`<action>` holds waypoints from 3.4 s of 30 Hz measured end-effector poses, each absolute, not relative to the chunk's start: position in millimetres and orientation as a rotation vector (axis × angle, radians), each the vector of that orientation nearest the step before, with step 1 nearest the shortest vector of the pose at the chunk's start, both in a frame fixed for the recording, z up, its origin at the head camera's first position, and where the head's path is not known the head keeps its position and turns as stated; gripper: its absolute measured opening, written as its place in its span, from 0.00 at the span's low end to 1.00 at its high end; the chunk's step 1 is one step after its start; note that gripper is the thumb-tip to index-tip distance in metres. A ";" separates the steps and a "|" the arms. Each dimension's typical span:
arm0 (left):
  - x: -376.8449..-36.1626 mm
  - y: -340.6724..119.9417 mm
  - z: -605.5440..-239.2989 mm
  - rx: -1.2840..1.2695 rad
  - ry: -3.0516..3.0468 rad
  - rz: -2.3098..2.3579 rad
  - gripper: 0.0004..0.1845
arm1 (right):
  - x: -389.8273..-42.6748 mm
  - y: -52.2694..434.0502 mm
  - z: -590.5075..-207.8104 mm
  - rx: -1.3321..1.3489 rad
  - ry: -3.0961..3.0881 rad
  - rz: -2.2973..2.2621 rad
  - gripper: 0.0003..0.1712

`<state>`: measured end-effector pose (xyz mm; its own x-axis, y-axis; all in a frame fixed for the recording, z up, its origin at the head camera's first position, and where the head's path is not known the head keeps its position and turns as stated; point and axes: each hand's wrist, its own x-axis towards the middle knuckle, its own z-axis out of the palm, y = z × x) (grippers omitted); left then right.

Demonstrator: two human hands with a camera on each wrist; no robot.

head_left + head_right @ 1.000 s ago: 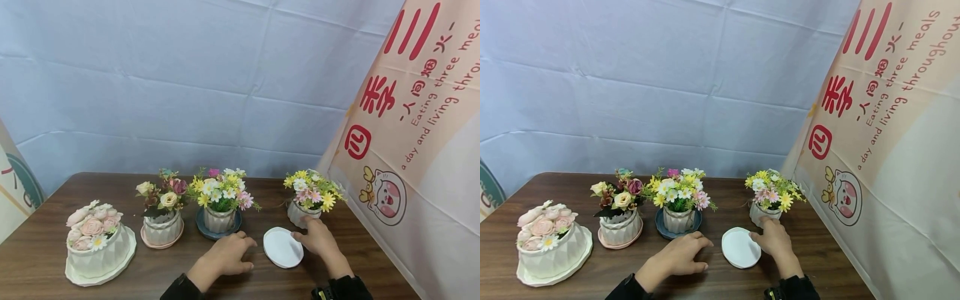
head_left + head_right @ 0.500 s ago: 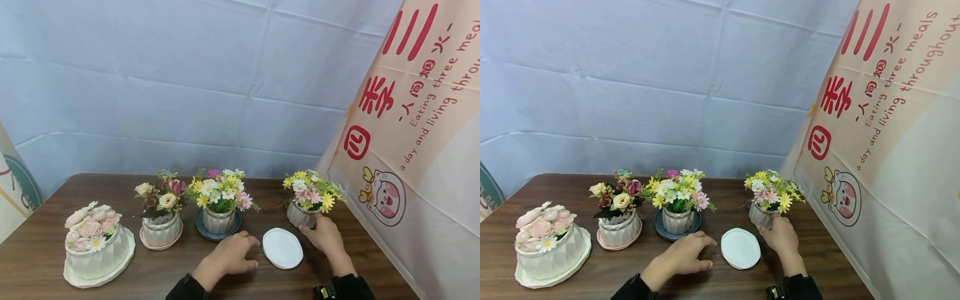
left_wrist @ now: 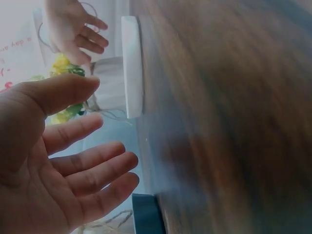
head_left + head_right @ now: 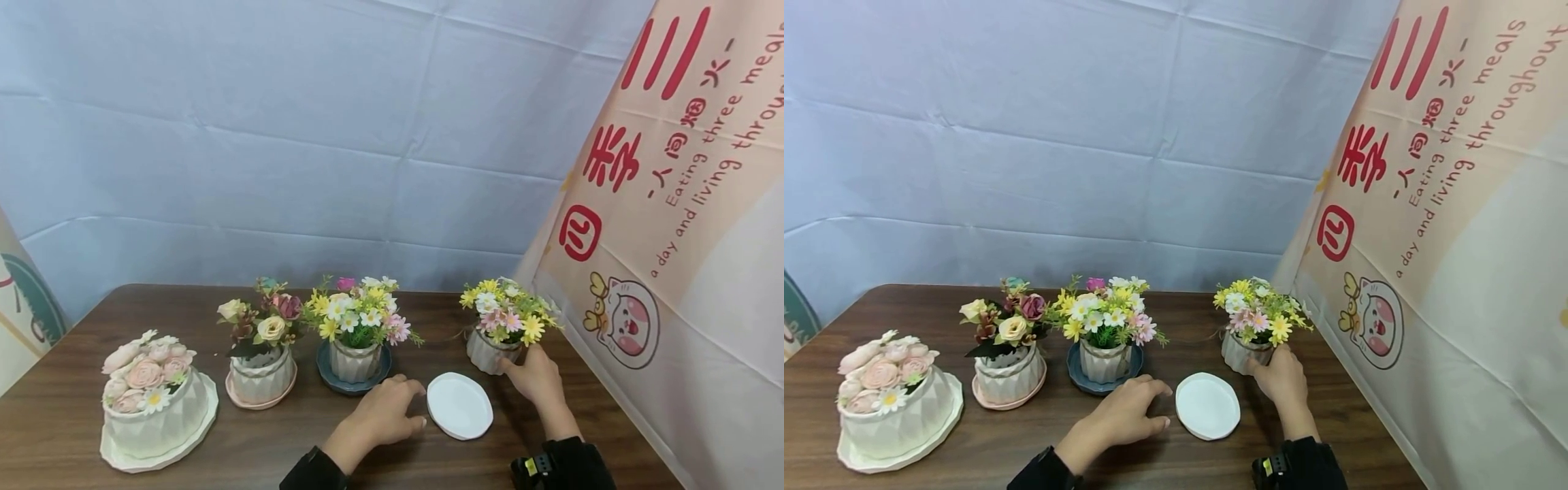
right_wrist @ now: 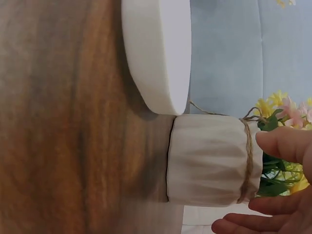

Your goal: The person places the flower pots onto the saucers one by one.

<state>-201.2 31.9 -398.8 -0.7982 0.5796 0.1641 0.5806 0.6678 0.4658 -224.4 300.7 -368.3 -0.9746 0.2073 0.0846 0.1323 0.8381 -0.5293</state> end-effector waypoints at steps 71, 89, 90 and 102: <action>-215.6 73.6 -404.0 -0.302 -3.032 -1.513 0.09 | -265.6 302.1 -374.8 -0.308 -2.820 0.914 0.50; -215.2 74.5 -406.0 -0.307 -2.920 -1.638 0.07 | -264.3 303.8 -376.6 -0.271 -2.828 0.893 0.51; -215.1 74.4 -404.7 -0.310 -2.915 -1.638 0.07 | -264.4 303.8 -376.3 -0.271 -2.828 0.892 0.51; -212.8 75.7 -395.5 -0.329 -2.919 -1.667 0.08 | -263.8 304.4 -375.1 -0.294 -2.823 0.899 0.52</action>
<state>-212.8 75.7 -395.5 -0.9537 0.2811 -0.1070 0.0506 0.5007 0.8641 -263.8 304.4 -375.1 -0.9672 0.2352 0.0955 0.1366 0.7994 -0.5851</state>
